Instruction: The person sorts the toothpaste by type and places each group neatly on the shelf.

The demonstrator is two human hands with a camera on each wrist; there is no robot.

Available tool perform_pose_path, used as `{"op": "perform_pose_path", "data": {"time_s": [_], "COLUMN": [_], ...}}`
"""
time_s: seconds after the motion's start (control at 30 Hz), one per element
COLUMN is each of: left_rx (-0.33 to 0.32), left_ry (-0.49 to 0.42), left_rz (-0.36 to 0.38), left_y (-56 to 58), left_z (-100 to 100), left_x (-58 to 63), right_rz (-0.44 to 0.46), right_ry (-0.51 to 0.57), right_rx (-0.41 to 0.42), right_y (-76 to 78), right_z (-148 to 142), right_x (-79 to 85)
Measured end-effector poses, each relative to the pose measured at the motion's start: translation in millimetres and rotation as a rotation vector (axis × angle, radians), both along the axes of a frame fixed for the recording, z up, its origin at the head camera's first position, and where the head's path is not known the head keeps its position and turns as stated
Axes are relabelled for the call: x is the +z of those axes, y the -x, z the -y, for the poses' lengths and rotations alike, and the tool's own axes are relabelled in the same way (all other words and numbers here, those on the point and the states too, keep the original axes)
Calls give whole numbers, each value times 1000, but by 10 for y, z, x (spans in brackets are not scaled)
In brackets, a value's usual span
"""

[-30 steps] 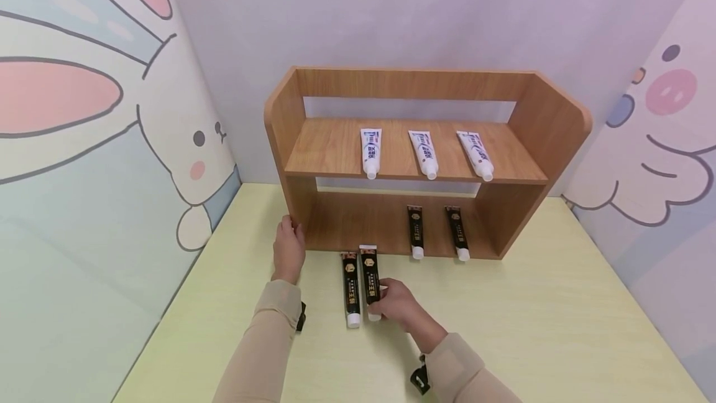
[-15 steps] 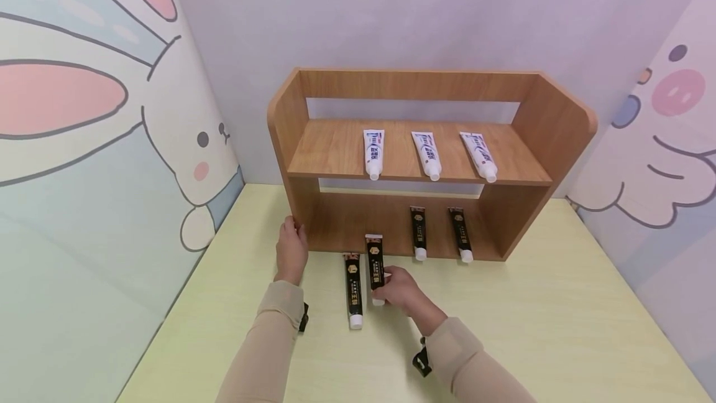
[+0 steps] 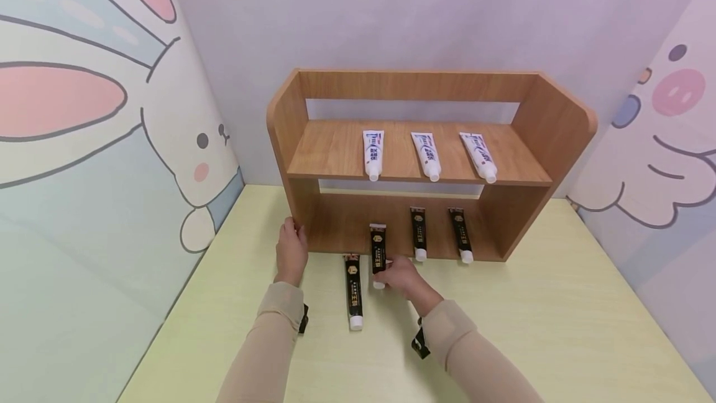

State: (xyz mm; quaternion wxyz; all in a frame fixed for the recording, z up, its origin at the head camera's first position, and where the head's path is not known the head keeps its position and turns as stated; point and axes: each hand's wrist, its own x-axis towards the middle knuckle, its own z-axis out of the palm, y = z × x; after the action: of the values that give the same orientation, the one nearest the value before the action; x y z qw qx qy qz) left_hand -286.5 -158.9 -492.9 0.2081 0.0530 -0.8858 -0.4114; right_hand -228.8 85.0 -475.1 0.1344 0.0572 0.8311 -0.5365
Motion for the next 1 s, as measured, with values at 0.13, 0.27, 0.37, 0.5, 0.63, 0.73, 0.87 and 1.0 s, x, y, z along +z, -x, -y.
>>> {"op": "perform_pose_path", "data": {"time_s": [0.13, 0.27, 0.37, 0.5, 0.63, 0.73, 0.87, 1.0], "left_rx": [0, -4, -2, -3, -8, -4, -6, -10], "left_ry": [-9, -12, -7, -16, -19, -7, -10, -9], "left_rz": [20, 14, 2, 9, -7, -10, 21, 8], "left_y": [-2, -4, -5, -3, -1, -19, -45, -43], "left_z": [5, 2, -2, -9, -8, -11, -16, -9], "left_x": [2, 7, 7, 5, 9, 9, 18, 14], "right_rz": [-1, -5, -7, -15, -21, -24, -27, -35], "right_ry": [6, 16, 13, 14, 20, 19, 15, 28], "right_rx": [-11, -20, -27, -35, -42, -50, -61, -62], "right_y": [86, 162, 213, 266, 323, 356, 391, 439], "right_z": [-28, -50, -59, -75, -74, -56, -40, -31], "right_x": [-22, -36, -48, -60, -54, -71, -110, -114]}}
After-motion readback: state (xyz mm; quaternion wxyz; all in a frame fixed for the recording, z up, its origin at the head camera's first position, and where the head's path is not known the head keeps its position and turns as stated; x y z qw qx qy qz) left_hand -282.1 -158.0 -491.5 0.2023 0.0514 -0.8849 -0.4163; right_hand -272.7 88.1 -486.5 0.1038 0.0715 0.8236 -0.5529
